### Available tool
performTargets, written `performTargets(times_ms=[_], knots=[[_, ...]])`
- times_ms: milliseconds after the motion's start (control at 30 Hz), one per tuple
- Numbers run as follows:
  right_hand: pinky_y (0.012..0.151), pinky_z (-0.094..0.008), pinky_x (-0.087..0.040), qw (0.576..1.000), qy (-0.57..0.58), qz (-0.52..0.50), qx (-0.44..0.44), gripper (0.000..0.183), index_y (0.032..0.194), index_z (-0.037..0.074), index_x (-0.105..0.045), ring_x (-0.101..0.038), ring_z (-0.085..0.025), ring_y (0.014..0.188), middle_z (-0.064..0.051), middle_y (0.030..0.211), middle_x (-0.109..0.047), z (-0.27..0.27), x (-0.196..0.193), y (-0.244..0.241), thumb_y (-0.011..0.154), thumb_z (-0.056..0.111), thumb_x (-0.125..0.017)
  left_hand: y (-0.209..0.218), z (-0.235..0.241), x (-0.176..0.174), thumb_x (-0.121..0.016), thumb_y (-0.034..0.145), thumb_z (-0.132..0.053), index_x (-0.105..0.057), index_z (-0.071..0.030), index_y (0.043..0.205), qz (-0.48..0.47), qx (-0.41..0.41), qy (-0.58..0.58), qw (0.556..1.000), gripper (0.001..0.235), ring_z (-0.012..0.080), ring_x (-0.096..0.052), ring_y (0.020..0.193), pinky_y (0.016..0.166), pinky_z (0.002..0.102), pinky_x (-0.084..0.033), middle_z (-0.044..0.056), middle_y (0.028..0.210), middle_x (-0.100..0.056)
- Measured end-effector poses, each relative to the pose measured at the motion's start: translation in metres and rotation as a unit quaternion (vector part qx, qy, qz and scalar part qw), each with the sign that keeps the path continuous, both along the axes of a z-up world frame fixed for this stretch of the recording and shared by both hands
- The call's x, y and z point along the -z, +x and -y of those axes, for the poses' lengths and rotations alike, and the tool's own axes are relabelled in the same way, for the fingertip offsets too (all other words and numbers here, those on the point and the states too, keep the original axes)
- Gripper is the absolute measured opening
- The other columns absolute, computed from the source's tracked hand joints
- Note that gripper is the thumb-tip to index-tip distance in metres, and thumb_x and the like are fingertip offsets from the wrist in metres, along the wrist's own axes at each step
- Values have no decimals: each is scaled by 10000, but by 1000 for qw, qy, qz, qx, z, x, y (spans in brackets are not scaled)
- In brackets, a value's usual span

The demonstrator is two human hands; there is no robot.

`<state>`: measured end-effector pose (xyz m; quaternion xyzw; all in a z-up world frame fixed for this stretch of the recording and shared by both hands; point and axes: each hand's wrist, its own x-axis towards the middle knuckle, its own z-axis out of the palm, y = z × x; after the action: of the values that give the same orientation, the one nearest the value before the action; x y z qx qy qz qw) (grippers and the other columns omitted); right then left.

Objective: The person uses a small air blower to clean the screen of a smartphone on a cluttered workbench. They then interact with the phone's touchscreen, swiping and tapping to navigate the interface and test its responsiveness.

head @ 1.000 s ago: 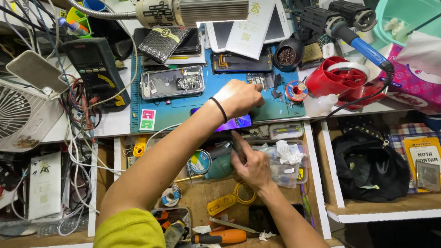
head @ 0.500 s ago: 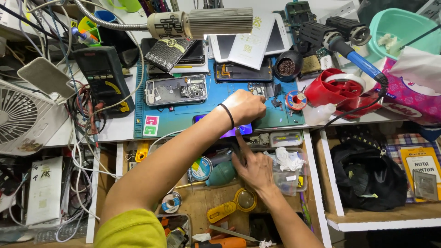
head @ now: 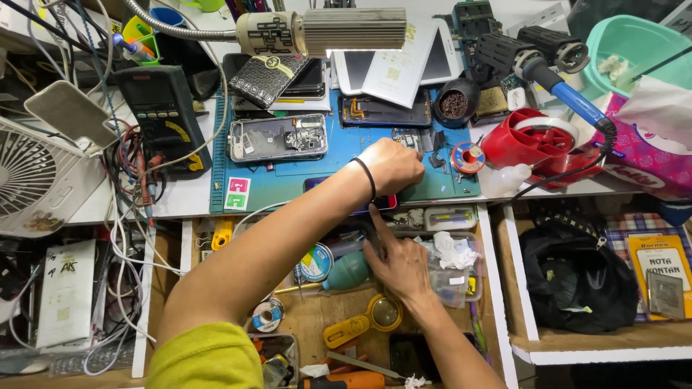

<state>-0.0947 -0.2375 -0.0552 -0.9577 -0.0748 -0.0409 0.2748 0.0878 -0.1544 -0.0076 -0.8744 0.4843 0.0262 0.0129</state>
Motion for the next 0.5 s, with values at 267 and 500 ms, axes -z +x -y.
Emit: performTargets(times_ms=[267,500], knots=[[580,-546,-551,1000,-4,-17,2,685,1556,380,-443,-682,-393,508,-68,414,-589,0,-1,0,893,482,-578,-4,-11,-4,-694,917,-192,-790,-206,860,12,-4,7,1000,113,300,-763,767,649,480,-636,37,1029,-776],[584,-485,-561,1000,-1,-30,2,691,1560,361,-451,-689,-339,482,-45,417,-588,1,-1,1,889,460,-586,-27,-33,-43,-684,932,-182,-793,-182,840,29,-2,-1,1000,142,279,-765,759,656,456,-638,26,992,-775]])
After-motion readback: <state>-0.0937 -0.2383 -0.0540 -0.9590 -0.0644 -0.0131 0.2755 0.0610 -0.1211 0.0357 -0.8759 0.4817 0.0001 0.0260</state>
